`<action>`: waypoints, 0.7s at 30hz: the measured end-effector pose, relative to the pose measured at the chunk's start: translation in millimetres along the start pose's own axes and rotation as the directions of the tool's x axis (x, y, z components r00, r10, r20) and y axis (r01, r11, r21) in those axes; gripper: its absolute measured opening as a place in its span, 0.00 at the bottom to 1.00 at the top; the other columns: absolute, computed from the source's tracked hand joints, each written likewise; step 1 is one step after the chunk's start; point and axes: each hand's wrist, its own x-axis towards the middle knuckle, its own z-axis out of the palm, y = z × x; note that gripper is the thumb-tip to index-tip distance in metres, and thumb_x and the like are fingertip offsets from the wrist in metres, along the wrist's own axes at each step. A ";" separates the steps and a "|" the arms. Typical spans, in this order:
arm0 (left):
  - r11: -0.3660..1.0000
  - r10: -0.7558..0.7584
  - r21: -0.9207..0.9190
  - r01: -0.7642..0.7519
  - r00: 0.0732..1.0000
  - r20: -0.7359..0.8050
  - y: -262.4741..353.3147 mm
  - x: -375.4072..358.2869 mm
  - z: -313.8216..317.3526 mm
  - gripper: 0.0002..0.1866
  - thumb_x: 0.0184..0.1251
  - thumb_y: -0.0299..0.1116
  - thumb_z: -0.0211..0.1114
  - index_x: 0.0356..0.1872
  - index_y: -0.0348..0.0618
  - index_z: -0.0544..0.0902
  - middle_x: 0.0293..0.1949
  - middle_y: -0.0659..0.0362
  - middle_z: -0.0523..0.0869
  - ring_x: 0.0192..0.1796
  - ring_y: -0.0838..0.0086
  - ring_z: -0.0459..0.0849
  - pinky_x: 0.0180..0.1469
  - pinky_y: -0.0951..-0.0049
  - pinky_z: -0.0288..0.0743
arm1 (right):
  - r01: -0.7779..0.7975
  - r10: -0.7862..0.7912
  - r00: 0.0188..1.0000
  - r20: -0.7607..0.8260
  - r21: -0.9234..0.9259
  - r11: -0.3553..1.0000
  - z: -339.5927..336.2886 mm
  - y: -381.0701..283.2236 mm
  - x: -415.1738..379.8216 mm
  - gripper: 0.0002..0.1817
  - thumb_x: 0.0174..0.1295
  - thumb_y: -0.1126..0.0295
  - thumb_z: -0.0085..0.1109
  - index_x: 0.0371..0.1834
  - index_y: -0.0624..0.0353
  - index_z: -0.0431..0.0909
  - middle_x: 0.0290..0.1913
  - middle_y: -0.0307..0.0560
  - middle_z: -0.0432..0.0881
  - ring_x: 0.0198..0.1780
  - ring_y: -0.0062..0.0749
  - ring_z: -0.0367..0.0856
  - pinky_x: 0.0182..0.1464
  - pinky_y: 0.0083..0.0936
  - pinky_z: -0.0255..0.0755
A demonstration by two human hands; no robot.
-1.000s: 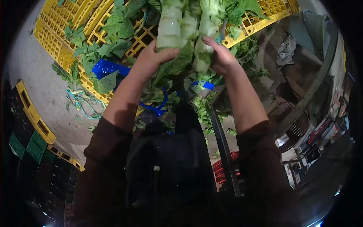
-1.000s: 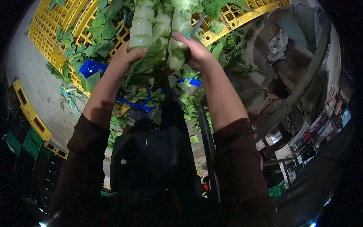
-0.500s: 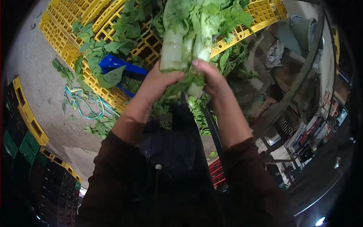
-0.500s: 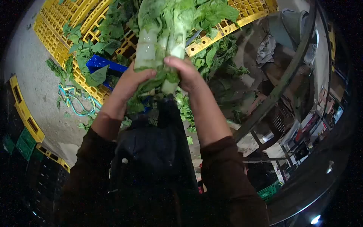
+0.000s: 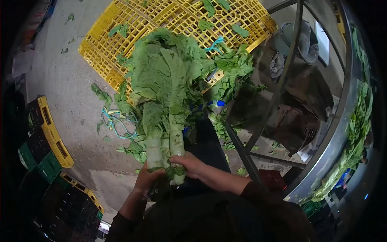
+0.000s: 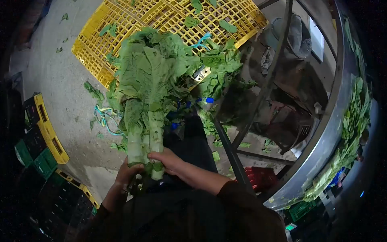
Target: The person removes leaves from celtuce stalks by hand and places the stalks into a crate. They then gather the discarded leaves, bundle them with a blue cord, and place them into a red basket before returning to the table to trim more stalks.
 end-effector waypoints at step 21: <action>0.840 0.314 0.166 -0.517 0.712 0.628 104.3 -138.5 254.5 0.30 0.56 0.31 0.64 0.61 0.38 0.66 0.49 0.55 0.78 0.49 0.69 0.78 0.52 0.70 0.73 | 0.785 -0.870 0.492 0.022 -0.442 0.433 65.6 -94.0 -346.9 0.27 0.53 0.68 0.63 0.55 0.69 0.71 0.48 0.49 0.79 0.47 0.31 0.78 0.50 0.27 0.73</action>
